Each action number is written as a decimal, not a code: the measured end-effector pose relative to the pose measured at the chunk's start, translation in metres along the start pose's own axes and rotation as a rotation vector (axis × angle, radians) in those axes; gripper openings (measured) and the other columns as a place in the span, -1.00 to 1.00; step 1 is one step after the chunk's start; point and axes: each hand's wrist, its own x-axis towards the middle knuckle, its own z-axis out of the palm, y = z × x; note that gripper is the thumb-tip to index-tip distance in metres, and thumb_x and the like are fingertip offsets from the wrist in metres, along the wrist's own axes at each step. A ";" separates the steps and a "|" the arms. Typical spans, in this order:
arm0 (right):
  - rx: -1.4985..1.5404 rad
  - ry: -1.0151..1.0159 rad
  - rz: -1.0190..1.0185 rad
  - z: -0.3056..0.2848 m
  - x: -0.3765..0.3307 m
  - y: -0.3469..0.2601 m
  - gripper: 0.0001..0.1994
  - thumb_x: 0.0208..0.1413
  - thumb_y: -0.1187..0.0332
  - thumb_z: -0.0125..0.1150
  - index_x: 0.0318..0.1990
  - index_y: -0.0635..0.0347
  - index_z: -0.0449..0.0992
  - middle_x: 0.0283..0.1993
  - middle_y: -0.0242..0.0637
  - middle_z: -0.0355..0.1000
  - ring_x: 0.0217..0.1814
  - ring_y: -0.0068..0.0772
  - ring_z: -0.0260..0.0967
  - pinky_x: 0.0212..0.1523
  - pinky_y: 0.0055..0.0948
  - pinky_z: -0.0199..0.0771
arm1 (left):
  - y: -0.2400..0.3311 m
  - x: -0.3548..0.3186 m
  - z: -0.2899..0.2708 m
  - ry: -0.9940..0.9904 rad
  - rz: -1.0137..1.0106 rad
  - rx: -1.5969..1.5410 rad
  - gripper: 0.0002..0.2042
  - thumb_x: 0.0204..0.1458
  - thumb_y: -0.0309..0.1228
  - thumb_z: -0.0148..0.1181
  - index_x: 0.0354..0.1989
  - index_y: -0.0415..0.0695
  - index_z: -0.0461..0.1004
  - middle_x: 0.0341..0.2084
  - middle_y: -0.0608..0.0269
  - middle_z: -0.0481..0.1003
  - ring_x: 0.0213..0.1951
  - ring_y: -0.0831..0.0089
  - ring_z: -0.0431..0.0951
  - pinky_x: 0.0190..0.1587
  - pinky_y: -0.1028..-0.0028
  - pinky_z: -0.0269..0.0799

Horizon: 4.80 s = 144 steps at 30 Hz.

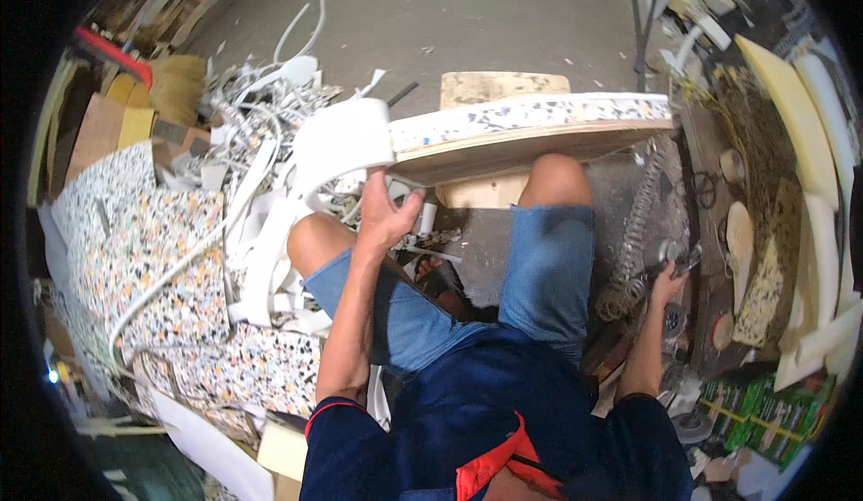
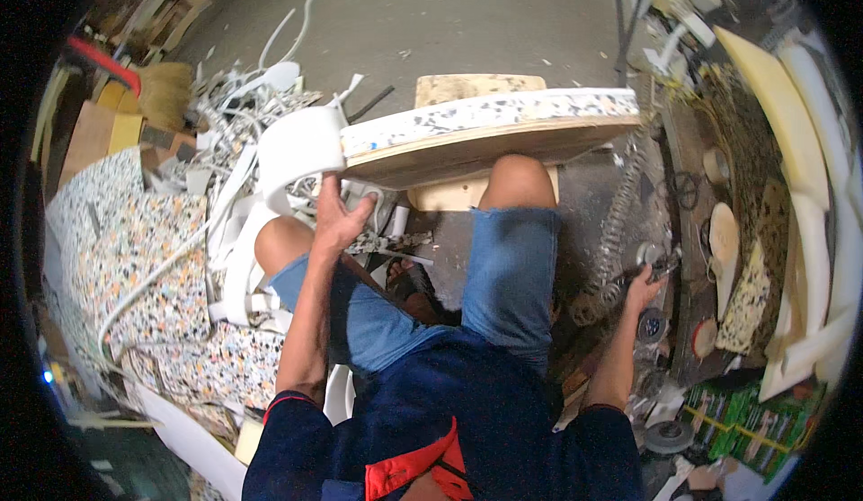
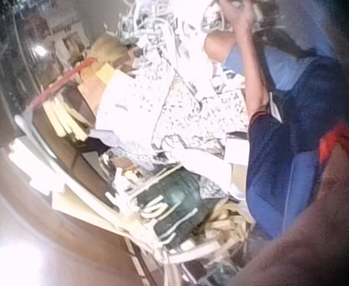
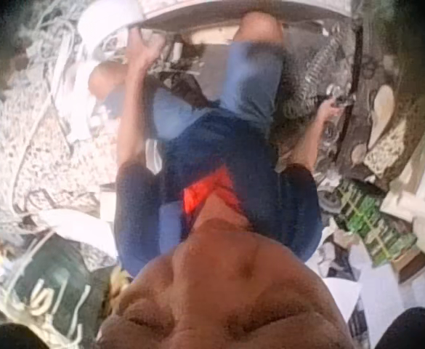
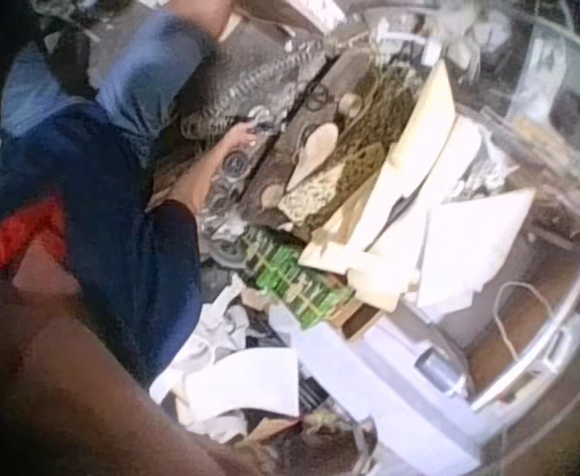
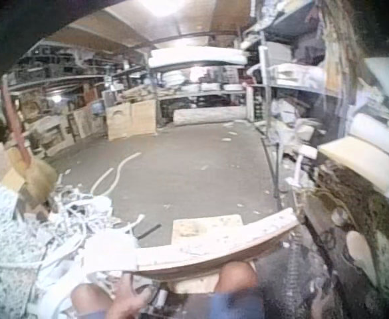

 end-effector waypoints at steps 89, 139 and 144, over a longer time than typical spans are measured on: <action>0.311 -0.724 -0.574 -0.079 0.095 -0.460 -0.36 0.01 -0.05 0.46 0.02 0.40 0.59 -0.12 -0.03 0.58 -0.13 -0.22 0.57 -0.19 -0.23 0.57 | 0.050 0.072 -0.012 -0.190 0.755 0.715 -0.21 0.16 -0.13 0.15 0.48 -0.26 0.01 0.49 -0.12 -0.03 0.49 -0.28 -0.14 0.48 -0.06 -0.13; 0.011 -0.375 -0.621 0.027 0.121 -0.414 -0.42 0.28 -0.13 0.11 -0.20 0.35 0.65 -0.18 0.12 0.59 -0.12 0.10 0.57 0.00 0.01 0.52 | 0.069 0.078 -0.001 -0.270 0.813 0.884 -0.33 0.31 -0.01 -0.06 0.48 -0.15 0.09 0.47 -0.09 0.05 0.49 -0.20 -0.05 0.46 -0.11 -0.10; 0.262 -0.555 -0.417 0.104 0.092 -0.374 -0.43 0.25 -0.15 0.17 -0.21 0.32 0.65 -0.26 -0.04 0.57 -0.19 -0.15 0.53 -0.09 -0.14 0.52 | 0.068 0.081 0.001 -0.257 0.870 0.861 -0.33 0.36 0.04 -0.18 0.49 -0.15 0.06 0.47 -0.10 0.05 0.48 -0.22 -0.05 0.45 -0.10 -0.08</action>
